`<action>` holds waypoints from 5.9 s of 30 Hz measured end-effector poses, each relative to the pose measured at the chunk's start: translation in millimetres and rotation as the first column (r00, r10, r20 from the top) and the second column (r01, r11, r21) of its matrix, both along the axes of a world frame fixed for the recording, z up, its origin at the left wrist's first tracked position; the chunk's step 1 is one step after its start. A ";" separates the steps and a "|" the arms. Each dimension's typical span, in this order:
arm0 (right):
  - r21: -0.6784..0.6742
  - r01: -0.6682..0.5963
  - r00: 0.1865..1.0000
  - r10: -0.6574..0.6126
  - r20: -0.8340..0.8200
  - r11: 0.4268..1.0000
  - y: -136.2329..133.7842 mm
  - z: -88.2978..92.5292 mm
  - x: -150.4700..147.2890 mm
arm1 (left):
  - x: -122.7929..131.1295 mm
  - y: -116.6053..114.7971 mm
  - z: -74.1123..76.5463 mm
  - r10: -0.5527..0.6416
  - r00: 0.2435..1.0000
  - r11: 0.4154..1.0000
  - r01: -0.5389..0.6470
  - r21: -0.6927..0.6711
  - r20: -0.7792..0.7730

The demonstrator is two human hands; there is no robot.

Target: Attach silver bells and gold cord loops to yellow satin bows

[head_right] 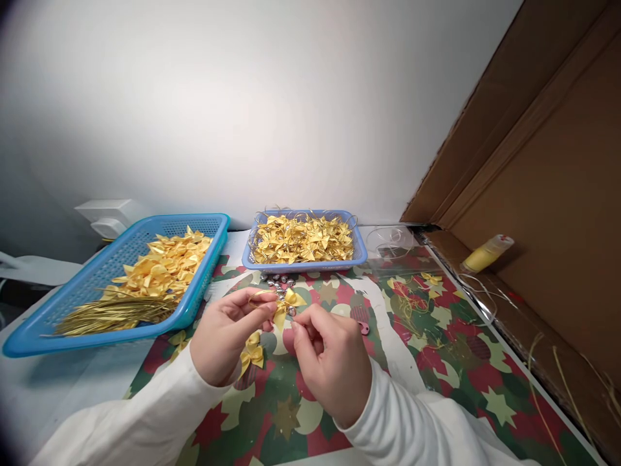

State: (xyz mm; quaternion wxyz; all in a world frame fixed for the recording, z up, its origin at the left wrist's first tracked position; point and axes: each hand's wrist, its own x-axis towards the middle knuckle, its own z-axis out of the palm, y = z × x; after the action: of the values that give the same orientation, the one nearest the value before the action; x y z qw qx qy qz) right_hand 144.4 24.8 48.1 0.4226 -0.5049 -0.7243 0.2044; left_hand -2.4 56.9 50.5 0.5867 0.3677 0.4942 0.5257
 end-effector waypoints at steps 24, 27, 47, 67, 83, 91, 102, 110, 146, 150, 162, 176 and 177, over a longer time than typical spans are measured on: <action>-0.050 -0.032 0.982 0.022 -0.186 0.998 1.3 -4.4 0.6 | -11.0 -4.0 11.0 -0.101 0.781 0.899 0.337 0.280 -0.616; -0.047 -0.038 0.982 0.029 -0.189 0.998 1.0 -4.3 0.9 | -12.9 -3.3 14.2 -0.180 0.783 0.894 0.383 0.233 -0.595; -0.071 -0.047 0.982 0.033 -0.187 0.996 -0.1 -4.2 0.1 | -13.6 -2.3 15.9 -0.050 0.703 0.845 0.409 0.346 -0.709; -0.125 -0.040 0.975 0.011 -0.223 0.991 -2.5 -3.0 -2.5 | -10.4 -7.8 13.6 0.161 0.606 0.768 0.418 0.485 -0.779; 0.061 0.008 0.989 0.001 -0.148 0.998 -5.2 -3.4 -6.2 | -7.4 -7.9 21.5 -0.150 0.808 0.933 0.307 0.190 -0.570; 0.136 0.034 0.995 -0.020 -0.100 0.990 -8.3 -0.7 -5.3 | -7.4 -6.4 22.0 -0.295 0.888 0.938 0.339 0.070 -0.354; 0.101 0.029 0.984 -0.011 -0.176 0.994 -7.6 -4.4 -5.8 | -1.4 -14.5 18.5 -0.143 0.933 0.969 0.201 0.147 -0.332; 0.085 0.040 0.982 -0.024 -0.189 0.996 -2.0 -10.2 -4.5 | 2.3 -12.0 10.6 -0.312 0.950 0.945 0.309 -0.105 -0.010; 0.244 -0.003 0.993 0.031 -0.110 0.970 17.0 -10.6 6.1 | -7.0 -9.9 -0.5 0.290 0.636 0.588 0.471 0.658 -0.715; 0.222 0.032 0.974 0.019 -0.224 0.974 14.8 -13.9 4.5 | -4.8 -6.4 -1.5 0.150 0.665 0.706 0.446 0.550 -0.732; 0.151 -0.094 0.882 0.153 -0.446 0.984 25.3 -5.8 12.2 | -6.8 2.9 -13.4 -0.123 0.698 0.889 0.394 0.235 -0.706; 0.145 0.008 0.848 0.071 -0.525 0.989 23.8 4.2 20.6 | -9.1 7.3 -15.3 -0.235 0.669 0.907 0.412 0.088 -0.705; 0.148 0.009 0.850 0.070 -0.523 0.989 24.0 4.0 20.5 | -9.3 7.7 -15.7 -0.242 0.671 0.907 0.413 0.082 -0.701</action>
State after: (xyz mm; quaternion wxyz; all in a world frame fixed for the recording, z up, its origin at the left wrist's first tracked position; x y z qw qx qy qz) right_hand 164.9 48.7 52.0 0.6370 -0.3859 -0.6018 0.2884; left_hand -11.7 64.6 34.8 0.4040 0.6826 0.5327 0.2951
